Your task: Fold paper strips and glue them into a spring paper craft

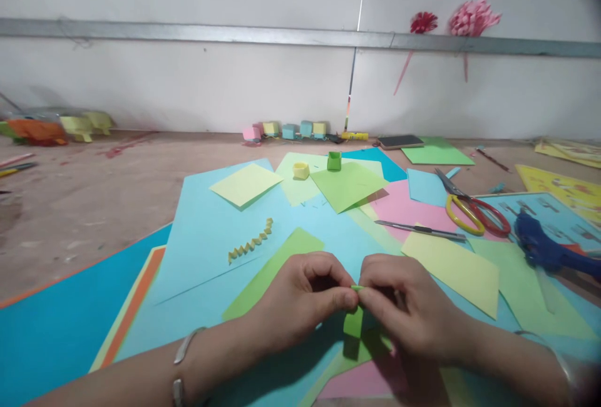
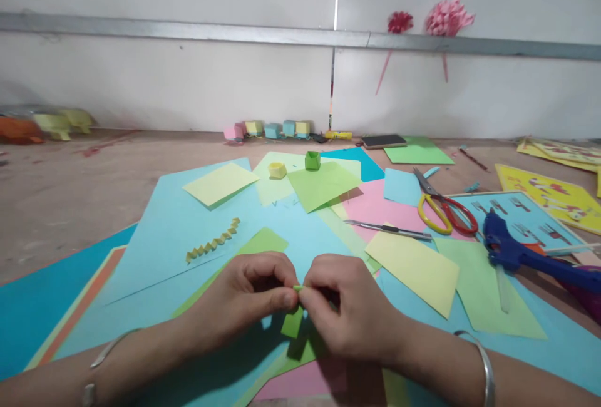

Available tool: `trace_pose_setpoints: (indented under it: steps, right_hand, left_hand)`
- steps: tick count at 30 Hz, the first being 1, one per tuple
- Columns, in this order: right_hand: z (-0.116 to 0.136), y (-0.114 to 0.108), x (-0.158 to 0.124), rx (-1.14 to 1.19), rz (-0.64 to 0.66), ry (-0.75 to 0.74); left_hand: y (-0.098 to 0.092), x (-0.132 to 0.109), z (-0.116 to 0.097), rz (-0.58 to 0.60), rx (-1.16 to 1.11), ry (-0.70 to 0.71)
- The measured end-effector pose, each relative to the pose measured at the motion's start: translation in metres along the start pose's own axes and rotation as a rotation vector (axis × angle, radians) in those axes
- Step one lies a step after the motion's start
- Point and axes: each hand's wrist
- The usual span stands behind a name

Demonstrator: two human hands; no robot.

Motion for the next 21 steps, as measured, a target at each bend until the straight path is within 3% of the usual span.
trace_pose_setpoints:
  steps: [3, 6, 10, 13, 17, 21]
  right_hand:
    - [-0.0060, -0.0049, 0.0047, 0.390, 0.045, 0.195]
    - [-0.0107, -0.0040, 0.0067, 0.751, 0.051, 0.364]
    - [-0.0103, 0.0001, 0.0059, 0.917, 0.101, 0.441]
    - [-0.0076, -0.0009, 0.0044, 0.809, 0.181, 0.427]
    - [-0.0049, -0.0042, 0.0017, 0.327, -0.054, 0.268]
    - [-0.0045, -0.0008, -0.0012, 0.253, -0.147, 0.197]
  left_hand:
    - [0.0008, 0.0010, 0.0045, -0.070, -0.024, 0.006]
    - [0.0006, 0.0003, 0.0091, -0.137, 0.062, 0.206]
    - [0.0004, -0.0028, 0.0106, -0.125, 0.329, 0.439]
    - [0.0012, -0.0049, 0.0085, -0.159, 0.386, 0.460]
    - [0.0040, -0.0047, 0.0064, -0.237, 0.295, 0.254]
    - [0.0075, -0.0027, 0.0072, -0.182, 0.156, 0.072]
Point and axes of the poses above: each hand's wrist, its own x-axis towards the middle knuckle, its own y-axis out of the palm, z = x × y, and after that the axes turned 12 degrees about z, right-handed
